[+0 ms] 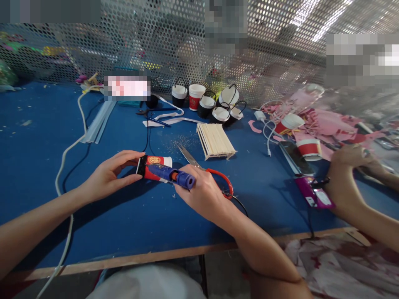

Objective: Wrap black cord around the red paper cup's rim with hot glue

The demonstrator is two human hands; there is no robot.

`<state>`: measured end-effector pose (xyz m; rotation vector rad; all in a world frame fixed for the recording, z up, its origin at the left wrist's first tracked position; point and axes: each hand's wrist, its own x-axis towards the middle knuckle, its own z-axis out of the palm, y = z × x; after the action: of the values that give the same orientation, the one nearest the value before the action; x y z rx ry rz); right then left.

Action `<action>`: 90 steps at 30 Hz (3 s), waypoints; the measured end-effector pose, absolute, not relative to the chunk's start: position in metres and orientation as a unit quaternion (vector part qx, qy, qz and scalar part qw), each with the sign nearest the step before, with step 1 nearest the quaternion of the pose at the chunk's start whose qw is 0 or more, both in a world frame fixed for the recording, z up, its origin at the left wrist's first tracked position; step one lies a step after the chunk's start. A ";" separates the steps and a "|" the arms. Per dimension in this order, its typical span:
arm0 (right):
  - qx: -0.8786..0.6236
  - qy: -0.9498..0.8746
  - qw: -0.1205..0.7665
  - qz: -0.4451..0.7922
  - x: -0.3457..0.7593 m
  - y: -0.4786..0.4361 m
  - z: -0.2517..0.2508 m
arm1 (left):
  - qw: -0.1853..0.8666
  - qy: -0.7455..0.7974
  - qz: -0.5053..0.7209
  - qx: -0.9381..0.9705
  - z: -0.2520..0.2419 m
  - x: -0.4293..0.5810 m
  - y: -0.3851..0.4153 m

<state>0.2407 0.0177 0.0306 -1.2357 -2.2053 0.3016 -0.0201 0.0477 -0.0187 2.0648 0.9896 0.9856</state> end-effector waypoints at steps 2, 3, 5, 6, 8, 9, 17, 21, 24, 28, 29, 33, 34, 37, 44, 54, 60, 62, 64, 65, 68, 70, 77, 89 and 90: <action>-0.461 -0.830 0.293 0.114 0.241 0.017 0.031 | 0.334 0.377 0.378 0.777 -0.019 -0.019 0.048; -0.458 -0.831 0.294 0.113 0.241 0.017 0.031 | 0.340 0.376 0.380 0.774 -0.019 -0.019 0.048; -0.457 -0.832 0.293 0.113 0.242 0.017 0.031 | 0.349 0.378 0.382 0.768 -0.020 -0.019 0.048; -0.459 -0.832 0.288 0.115 0.242 0.016 0.031 | 0.352 0.381 0.381 0.765 -0.020 -0.019 0.048; -0.463 -0.834 0.275 0.121 0.243 0.016 0.031 | 0.358 0.389 0.379 0.760 -0.021 -0.019 0.048; -0.462 -0.835 0.274 0.124 0.244 0.016 0.031 | 0.360 0.390 0.379 0.758 -0.021 -0.019 0.048; -0.450 -0.836 0.280 0.143 0.246 0.016 0.030 | 0.349 0.388 0.368 0.769 -0.019 -0.019 0.047; -0.453 -0.828 0.292 0.152 0.246 0.015 0.031 | 0.352 0.378 0.376 0.769 -0.018 -0.019 0.046; -0.450 -0.829 0.287 0.165 0.246 0.014 0.033 | 0.357 0.370 0.379 0.770 -0.018 -0.019 0.045; -0.462 -0.824 0.275 0.179 0.245 0.014 0.035 | 0.363 0.364 0.377 0.771 -0.017 -0.020 0.043; -0.467 -0.819 0.279 0.183 0.245 0.014 0.035 | 0.361 0.361 0.376 0.773 -0.017 -0.020 0.043; -0.476 -0.805 0.295 0.196 0.248 0.015 0.030 | 0.345 0.349 0.376 0.786 -0.017 -0.021 0.042; -0.476 -0.804 0.297 0.197 0.249 0.015 0.028 | 0.338 0.350 0.373 0.790 -0.017 -0.021 0.042; -0.477 -0.803 0.299 0.195 0.251 0.016 0.024 | 0.308 0.355 0.363 0.804 -0.017 -0.023 0.041; -0.475 -0.803 0.316 0.172 0.252 0.020 0.019 | 0.262 0.337 0.350 0.834 -0.016 -0.023 0.041; -0.478 -0.804 0.321 0.149 0.252 0.021 0.018 | 0.237 0.330 0.348 0.845 -0.016 -0.024 0.041; -0.481 -0.800 0.323 0.156 0.250 0.022 0.020 | 0.224 0.320 0.345 0.853 -0.016 -0.024 0.041; -0.484 -0.796 0.331 0.149 0.250 0.023 0.019 | 0.223 0.319 0.341 0.856 -0.016 -0.024 0.041; -0.485 -0.795 0.331 0.152 0.250 0.023 0.018 | 0.219 0.321 0.336 0.858 -0.016 -0.024 0.040; -0.485 -0.795 0.329 0.156 0.251 0.022 0.018 | 0.219 0.323 0.333 0.858 -0.016 -0.025 0.040; -0.484 -0.797 0.317 0.171 0.252 0.020 0.020 | 0.218 0.325 0.336 0.857 -0.016 -0.025 0.040; -0.483 -0.799 0.313 0.176 0.252 0.019 0.021 | 0.219 0.327 0.339 0.854 -0.016 -0.025 0.040; -0.487 -0.800 0.295 0.187 0.247 0.015 0.031 | 0.280 0.348 0.357 0.820 -0.017 -0.022 0.039; -0.480 -0.812 0.274 0.187 0.247 0.011 0.036 | 0.398 0.356 0.399 0.746 -0.018 -0.018 0.039; -0.478 -0.814 0.271 0.188 0.247 0.010 0.037 | 0.403 0.360 0.398 0.741 -0.018 -0.018 0.039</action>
<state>0.2466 0.0102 0.0367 -1.2882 -2.1928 0.5067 -0.0178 0.0387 -0.0181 1.8729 0.9095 1.0057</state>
